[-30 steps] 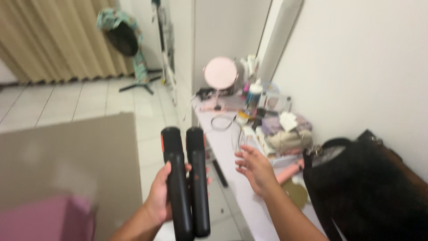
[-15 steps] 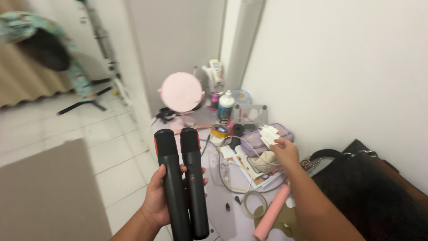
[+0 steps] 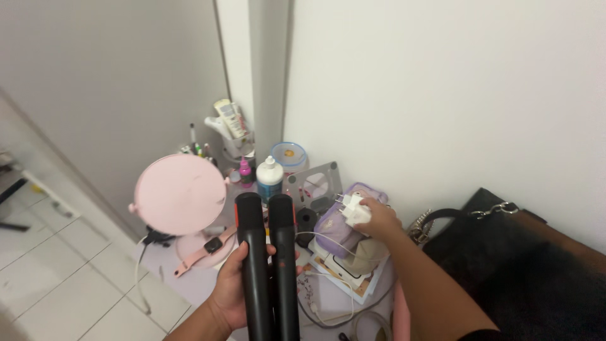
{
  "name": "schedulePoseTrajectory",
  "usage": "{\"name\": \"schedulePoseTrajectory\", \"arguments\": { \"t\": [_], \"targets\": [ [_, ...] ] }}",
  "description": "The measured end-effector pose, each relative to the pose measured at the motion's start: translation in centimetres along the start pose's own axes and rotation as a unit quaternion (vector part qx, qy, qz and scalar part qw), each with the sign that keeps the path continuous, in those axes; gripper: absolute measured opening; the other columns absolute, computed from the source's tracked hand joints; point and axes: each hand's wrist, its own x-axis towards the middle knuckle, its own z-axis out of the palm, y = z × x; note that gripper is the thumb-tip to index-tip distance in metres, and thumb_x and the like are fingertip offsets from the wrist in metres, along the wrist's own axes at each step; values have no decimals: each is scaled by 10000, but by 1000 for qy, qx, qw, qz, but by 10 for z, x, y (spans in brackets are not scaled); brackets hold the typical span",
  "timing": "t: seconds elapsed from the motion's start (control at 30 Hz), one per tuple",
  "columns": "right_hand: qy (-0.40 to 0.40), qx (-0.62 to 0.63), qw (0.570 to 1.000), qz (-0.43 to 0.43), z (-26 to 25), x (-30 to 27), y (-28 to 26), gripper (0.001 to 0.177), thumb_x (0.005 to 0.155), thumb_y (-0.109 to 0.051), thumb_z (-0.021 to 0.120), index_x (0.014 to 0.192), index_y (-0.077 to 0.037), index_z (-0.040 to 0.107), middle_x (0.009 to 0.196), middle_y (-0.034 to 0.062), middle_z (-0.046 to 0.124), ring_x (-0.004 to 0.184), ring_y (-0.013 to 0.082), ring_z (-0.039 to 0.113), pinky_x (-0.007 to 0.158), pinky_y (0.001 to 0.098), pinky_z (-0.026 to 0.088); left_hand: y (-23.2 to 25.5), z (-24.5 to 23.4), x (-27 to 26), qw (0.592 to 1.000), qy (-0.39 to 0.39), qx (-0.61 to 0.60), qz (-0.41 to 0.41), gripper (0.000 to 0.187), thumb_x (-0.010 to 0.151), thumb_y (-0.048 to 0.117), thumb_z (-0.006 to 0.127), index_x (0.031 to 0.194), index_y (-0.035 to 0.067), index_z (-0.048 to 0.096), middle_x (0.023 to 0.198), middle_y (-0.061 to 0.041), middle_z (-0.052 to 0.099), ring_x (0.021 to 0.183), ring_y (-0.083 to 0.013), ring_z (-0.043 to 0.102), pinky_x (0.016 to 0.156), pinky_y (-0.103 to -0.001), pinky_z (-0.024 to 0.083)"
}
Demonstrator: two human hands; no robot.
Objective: The person unplugs a charger from a wall socket, gathers a power cable from a storage cart, unplugs a cable from a portable speaker, and carries two wireless microphones and chargers through the home. They collect a charger from a vanity table and bring the microphones and chargers to a dining table, arranging them and plugging a charger into a power strip.
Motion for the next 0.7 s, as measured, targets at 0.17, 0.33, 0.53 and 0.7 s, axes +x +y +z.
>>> {"name": "schedulePoseTrajectory", "arguments": {
  "t": [0.17,0.33,0.53,0.7],
  "targets": [
    [34,-35,998,-33,1,-11,-24,982,599,-367,924,1436,-218,432,1350,84,637,1245,309,618,1017,452,473,17,-12,20,998,10,-15,-56,487,845,584,572,989,127,658,1289,-230,637,1200,-452,634,960,-588,550],
    [-47,-101,992,57,0,-4,-33,1106,636,-430,899,1534,-241,282,1342,69,643,1264,303,614,1089,568,369,25,-18,28,997,24,-8,-68,495,841,585,562,998,126,662,1298,-233,642,1188,-452,631,961,-583,552],
    [-16,-89,995,50,14,-6,-22,1086,632,-433,869,1534,-217,304,1267,100,697,1200,333,656,1080,568,404,22,-19,30,995,-37,-28,-84,498,849,596,579,1041,144,661,1311,-227,607,1189,-443,607,957,-620,539],
    [-52,-113,987,97,15,-4,-21,960,641,-471,903,1438,-171,459,1271,127,689,1205,331,652,1061,562,438,20,-21,30,996,-25,-28,-85,496,837,596,589,1001,133,660,1319,-225,604,1216,-451,602,964,-633,529]
  ]
}}
